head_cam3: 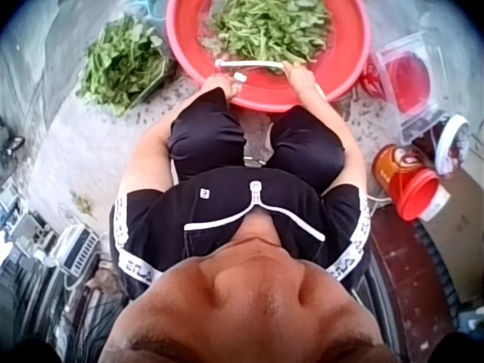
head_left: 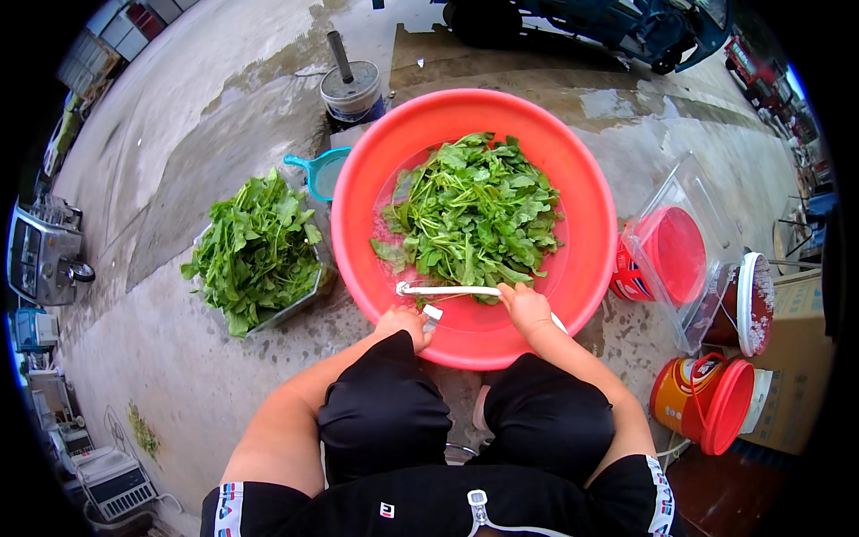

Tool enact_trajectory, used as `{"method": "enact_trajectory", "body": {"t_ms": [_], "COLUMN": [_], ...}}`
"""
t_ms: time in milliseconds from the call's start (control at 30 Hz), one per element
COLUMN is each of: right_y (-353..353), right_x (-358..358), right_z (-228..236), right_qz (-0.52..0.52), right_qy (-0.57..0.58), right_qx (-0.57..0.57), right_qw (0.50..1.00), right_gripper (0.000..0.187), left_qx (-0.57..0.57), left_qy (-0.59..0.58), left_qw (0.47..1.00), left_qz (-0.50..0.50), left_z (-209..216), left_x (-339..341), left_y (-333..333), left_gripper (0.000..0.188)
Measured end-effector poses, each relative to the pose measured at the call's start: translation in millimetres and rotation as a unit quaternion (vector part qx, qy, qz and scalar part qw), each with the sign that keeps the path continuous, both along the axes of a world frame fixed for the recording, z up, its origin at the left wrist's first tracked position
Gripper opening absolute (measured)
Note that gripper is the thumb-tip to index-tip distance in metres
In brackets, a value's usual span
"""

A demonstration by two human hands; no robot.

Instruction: The person washes leafy green vegetables in a red basin. They first rinse the basin, then add water from a hose, place the vegetables inside, and agitate them by hand to clean them.

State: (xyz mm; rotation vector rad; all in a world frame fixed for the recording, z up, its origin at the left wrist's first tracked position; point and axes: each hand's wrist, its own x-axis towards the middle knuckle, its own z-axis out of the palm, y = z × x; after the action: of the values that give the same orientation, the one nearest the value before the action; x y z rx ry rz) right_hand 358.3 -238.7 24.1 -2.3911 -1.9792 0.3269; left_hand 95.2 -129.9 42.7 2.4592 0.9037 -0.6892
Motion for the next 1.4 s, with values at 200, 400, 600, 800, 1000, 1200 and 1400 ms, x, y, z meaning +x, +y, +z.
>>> {"method": "enact_trajectory", "body": {"t_ms": [200, 400, 600, 800, 1000, 1200, 1400], "right_y": [-6, -31, -32, -26, -11, -2, -7], "right_x": [16, 41, 73, 107, 125, 143, 132], "right_z": [-8, -2, 14, 63, 88, 64, 39], "right_qz": [-0.063, -0.094, -0.172, -0.285, -0.288, -0.311, -0.354], "right_qy": [-0.007, -0.007, -0.06, -0.143, -0.215, -0.19, -0.148], "right_qx": [-0.105, -0.18, -0.245, -0.267, -0.233, -0.189, -0.166], "right_qw": [0.992, 0.979, 0.952, 0.909, 0.904, 0.912, 0.908], "right_gripper": [0.019, 0.021, 0.02, 0.02, 0.017, 0.02, 0.022], "left_qx": [-0.023, -0.022, -0.017, -0.021, -0.017, -0.025, -0.015], "left_qy": [-0.008, -0.01, 0.002, -0.01, -0.016, 0.0, -0.017], "left_qw": [1.0, 1.0, 1.0, 1.0, 1.0, 1.0, 1.0], "left_qz": [0.005, 0.0, -0.012, -0.006, 0.001, 0.002, -0.002], "left_z": [5, 2, 0, -5, -4, 3, -5], "left_x": [0, 0, 0, -1, -1, 2, -3], "left_y": [3, 3, 3, 3, 3, 4, 3], "left_gripper": [0.043, 0.043, 0.044, 0.044, 0.043, 0.042, 0.043]}}
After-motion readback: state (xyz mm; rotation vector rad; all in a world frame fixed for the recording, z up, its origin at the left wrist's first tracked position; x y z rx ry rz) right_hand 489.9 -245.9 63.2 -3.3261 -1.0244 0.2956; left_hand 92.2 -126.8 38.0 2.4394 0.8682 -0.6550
